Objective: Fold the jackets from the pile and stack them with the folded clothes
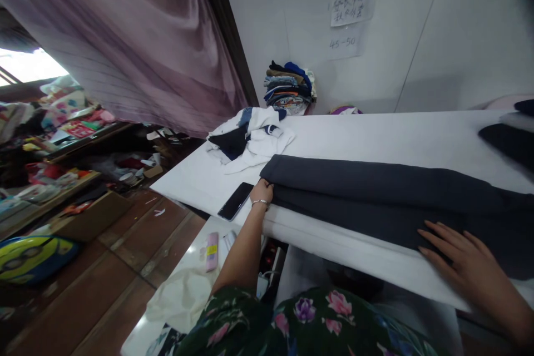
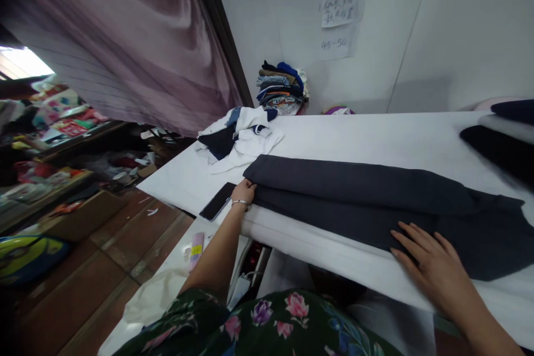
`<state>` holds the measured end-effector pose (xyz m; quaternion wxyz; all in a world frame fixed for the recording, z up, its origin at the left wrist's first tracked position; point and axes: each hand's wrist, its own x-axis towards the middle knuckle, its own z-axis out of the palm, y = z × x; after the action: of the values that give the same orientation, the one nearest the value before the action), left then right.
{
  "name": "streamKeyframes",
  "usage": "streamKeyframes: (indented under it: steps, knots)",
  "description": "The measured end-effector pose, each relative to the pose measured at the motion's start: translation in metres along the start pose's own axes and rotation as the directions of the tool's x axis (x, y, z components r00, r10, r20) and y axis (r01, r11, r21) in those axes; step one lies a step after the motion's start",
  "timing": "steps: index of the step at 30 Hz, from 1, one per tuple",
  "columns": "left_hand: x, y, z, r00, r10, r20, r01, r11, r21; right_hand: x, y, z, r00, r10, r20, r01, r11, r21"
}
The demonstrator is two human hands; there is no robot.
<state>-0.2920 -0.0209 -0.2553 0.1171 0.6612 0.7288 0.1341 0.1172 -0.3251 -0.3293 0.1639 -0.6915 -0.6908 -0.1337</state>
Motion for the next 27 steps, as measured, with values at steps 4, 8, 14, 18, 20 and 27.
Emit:
streamKeyframes:
  steps: [4, 8, 14, 18, 20, 27]
  knots:
    - [0.0, 0.0, 0.003, 1.0, -0.005, 0.003, 0.005, 0.999, 0.053, -0.007, 0.005, 0.005, 1.0, -0.016, -0.004, 0.016, 1.0, 0.008]
    - [0.0, -0.003, -0.003, 0.996, 0.012, -0.093, -0.007, 0.998, 0.059, -0.004, 0.003, 0.001, 1.0, -0.017, -0.008, 0.017, 0.998, 0.057]
    - [-0.001, 0.026, 0.0, 0.791, 0.501, -0.351, -0.519, 0.854, 0.048, 0.051, -0.014, -0.013, 1.0, 0.027, -0.015, -0.026, 0.997, 0.079]
    - [0.0, 0.053, 0.023, 0.768, 0.632, -0.105, -0.618, 0.774, 0.138, 0.084, -0.003, 0.001, 0.988, 0.143, 0.058, -0.144, 0.99, -0.002]
    - [0.001, 0.057, 0.034, 0.814, 0.58, -0.019, -0.563, 0.797, 0.219, 0.087, 0.005, 0.011, 0.975, 0.198, 0.103, -0.198, 0.98, -0.011]
    - [0.005, 0.05, 0.044, 0.816, 0.578, -0.022, -0.541, 0.776, 0.323, 0.086, 0.002, 0.004, 0.958, 0.234, 0.168, -0.242, 0.97, 0.03]
